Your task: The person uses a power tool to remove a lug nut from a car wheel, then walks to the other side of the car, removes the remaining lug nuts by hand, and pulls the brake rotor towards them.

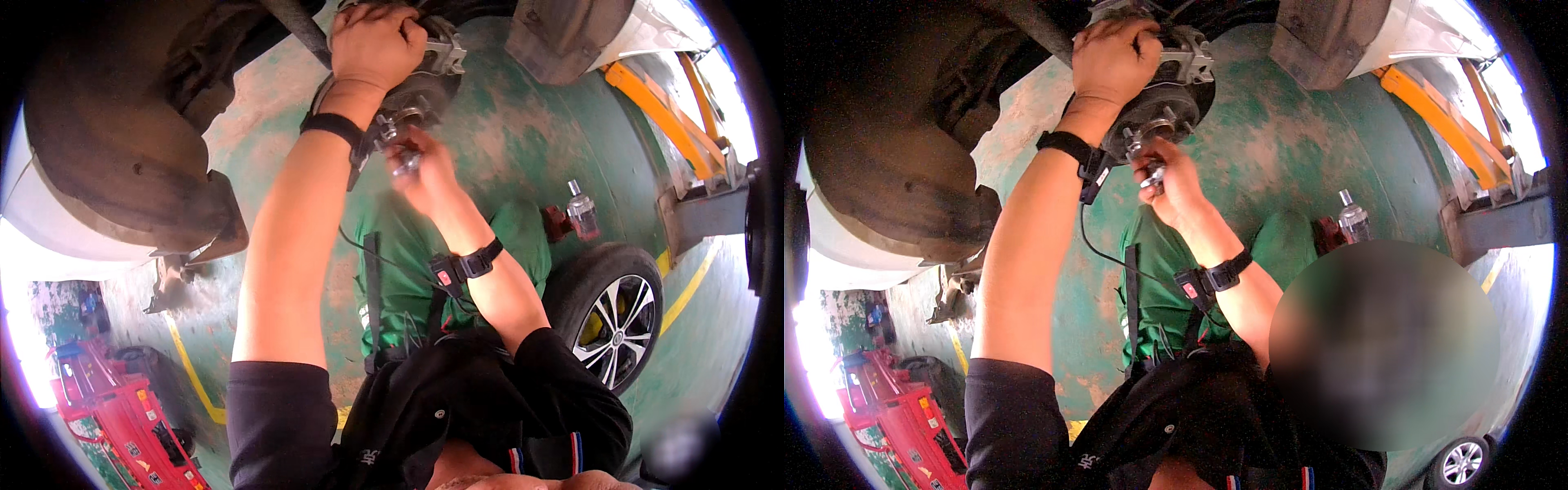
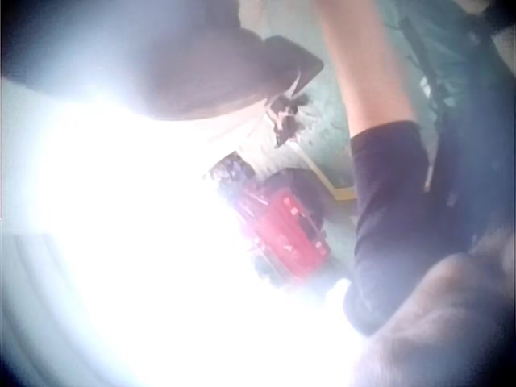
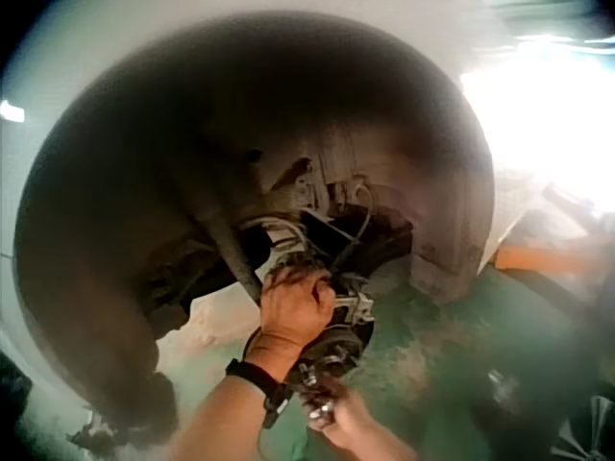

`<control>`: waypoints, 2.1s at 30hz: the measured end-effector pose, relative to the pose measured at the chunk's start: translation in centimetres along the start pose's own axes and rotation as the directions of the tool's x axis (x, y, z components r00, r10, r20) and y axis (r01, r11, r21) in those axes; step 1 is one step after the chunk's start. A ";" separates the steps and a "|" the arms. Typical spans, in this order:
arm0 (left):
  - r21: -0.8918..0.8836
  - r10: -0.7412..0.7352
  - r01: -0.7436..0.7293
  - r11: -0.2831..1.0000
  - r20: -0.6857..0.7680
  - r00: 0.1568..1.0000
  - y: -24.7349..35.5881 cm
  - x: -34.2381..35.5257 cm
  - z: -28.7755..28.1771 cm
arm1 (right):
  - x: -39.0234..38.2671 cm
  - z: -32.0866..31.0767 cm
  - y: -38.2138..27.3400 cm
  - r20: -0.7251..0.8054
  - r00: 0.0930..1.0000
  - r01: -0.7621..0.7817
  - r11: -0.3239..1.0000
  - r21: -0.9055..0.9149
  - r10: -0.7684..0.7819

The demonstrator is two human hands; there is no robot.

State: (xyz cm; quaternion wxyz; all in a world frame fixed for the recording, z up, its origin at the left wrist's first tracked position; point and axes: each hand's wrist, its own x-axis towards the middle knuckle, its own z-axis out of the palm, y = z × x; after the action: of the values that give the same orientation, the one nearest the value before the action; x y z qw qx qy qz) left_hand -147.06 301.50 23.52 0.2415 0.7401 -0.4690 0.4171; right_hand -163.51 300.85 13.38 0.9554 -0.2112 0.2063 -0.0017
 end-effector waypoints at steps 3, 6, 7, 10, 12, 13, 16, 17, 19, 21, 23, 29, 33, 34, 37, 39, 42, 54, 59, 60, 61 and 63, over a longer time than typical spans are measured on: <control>0.034 0.008 -0.008 0.999 0.014 1.000 0.0 -0.4 0.0 | -1.0 1.7 -0.1 -0.006 0.999 -0.036 0.999 -0.034 0.036; 0.006 0.011 -0.011 1.000 -0.010 1.000 0.2 0.0 0.0 | -0.1 1.5 -0.5 0.005 1.000 -0.004 0.996 0.086 0.004; 0.018 0.016 -0.016 1.000 0.001 1.000 0.2 0.0 0.2 | 0.2 0.8 -0.2 -0.017 1.000 0.017 0.998 0.068 -0.016; 0.086 0.033 -0.030 0.996 -0.028 0.999 -0.2 0.0 0.5 | 0.0 0.4 0.2 -0.013 1.000 0.001 0.999 -0.037 -0.002; 0.037 0.014 -0.014 0.999 0.015 1.000 -0.4 -0.8 0.2 | -0.4 0.7 0.2 0.049 0.996 -0.075 0.997 0.010 0.075; 0.020 0.012 -0.012 1.000 0.029 1.000 -0.6 -0.5 0.0 | -0.2 1.1 -0.1 0.092 0.990 -0.111 0.993 0.029 0.107; 0.014 0.023 -0.023 1.000 -0.045 0.999 0.5 -0.1 0.6 | 0.1 -0.6 -0.4 0.000 1.000 0.012 1.000 -0.019 -0.012; -0.006 0.039 -0.040 0.999 -0.082 0.996 0.5 0.0 0.7 | 0.1 -0.9 -0.3 -0.034 0.998 0.059 0.998 -0.029 -0.060; -0.017 0.017 -0.018 1.000 -0.031 0.999 -0.1 -0.2 0.6 | 0.0 -0.3 -0.2 -0.029 0.999 -0.031 0.999 -0.041 0.030; 0.017 0.016 -0.017 1.000 0.017 1.000 -0.3 -0.7 0.1 | -0.9 1.6 -0.4 0.032 0.996 -0.078 0.995 -0.067 0.080; 0.022 0.018 -0.018 1.000 -0.015 1.000 -0.2 -0.3 -0.3 | -0.3 1.3 -0.4 0.052 0.998 -0.035 0.999 -0.022 0.037; 0.047 -0.001 -0.001 0.999 0.048 0.999 -0.7 -0.4 -0.4 | 0.6 1.1 -0.5 0.007 1.000 -0.027 1.000 -0.003 0.027; 0.063 0.067 -0.066 0.996 -0.005 0.998 -0.5 0.3 1.3 | -0.1 -1.1 -1.8 0.034 0.999 -0.014 1.000 0.021 0.013; 0.041 0.064 -0.064 0.997 -0.004 0.998 0.7 0.8 1.9 | 0.3 -3.1 -2.0 -0.014 0.998 0.062 0.995 0.077 -0.061; -0.002 0.095 -0.095 0.995 0.043 0.994 -0.9 -0.5 1.1 | -1.2 -5.8 -5.2 0.041 0.997 0.052 0.985 0.167 -0.060; 0.158 0.065 -0.098 0.983 0.204 0.977 -3.3 -1.0 -1.1 | -3.1 -6.4 -9.3 0.101 0.982 0.153 0.985 0.081 -0.161; 0.129 0.044 -0.075 0.989 0.228 0.973 -1.9 0.1 -1.6 | -7.5 -13.1 -16.9 0.057 0.916 0.399 0.917 -0.010 -0.398; 0.020 -0.002 -0.003 1.000 0.258 0.966 -2.5 0.4 -0.4 | -17.4 -32.8 -9.5 -0.589 0.782 0.186 0.978 -0.092 -0.204; 0.052 0.068 -0.086 0.995 0.287 0.956 1.5 -0.6 -1.1 | -15.9 -25.8 -13.7 -0.548 0.782 0.156 0.944 -0.290 -0.298; -0.067 0.135 -0.121 0.990 0.267 0.954 3.5 -1.6 -1.7 | -15.3 -24.2 -14.6 -0.533 0.778 0.178 0.930 -0.323 -0.334; -0.202 0.203 -0.157 0.967 0.233 0.951 5.8 -2.9 -1.4 | -14.8 -23.1 -15.1 -0.505 0.786 0.198 0.919 -0.342 -0.357; -0.539 0.098 0.094 0.837 0.317 0.943 9.3 -6.7 -2.0 | -11.9 -19.5 -15.3 -0.385 0.849 0.220 0.903 -0.368 -0.363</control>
State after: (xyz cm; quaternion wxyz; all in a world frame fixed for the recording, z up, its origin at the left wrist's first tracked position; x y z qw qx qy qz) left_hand -157.62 302.20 18.62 0.3598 0.6989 -0.6031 0.1353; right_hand -180.81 280.19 8.15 0.8258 -0.3815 0.3814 -0.1643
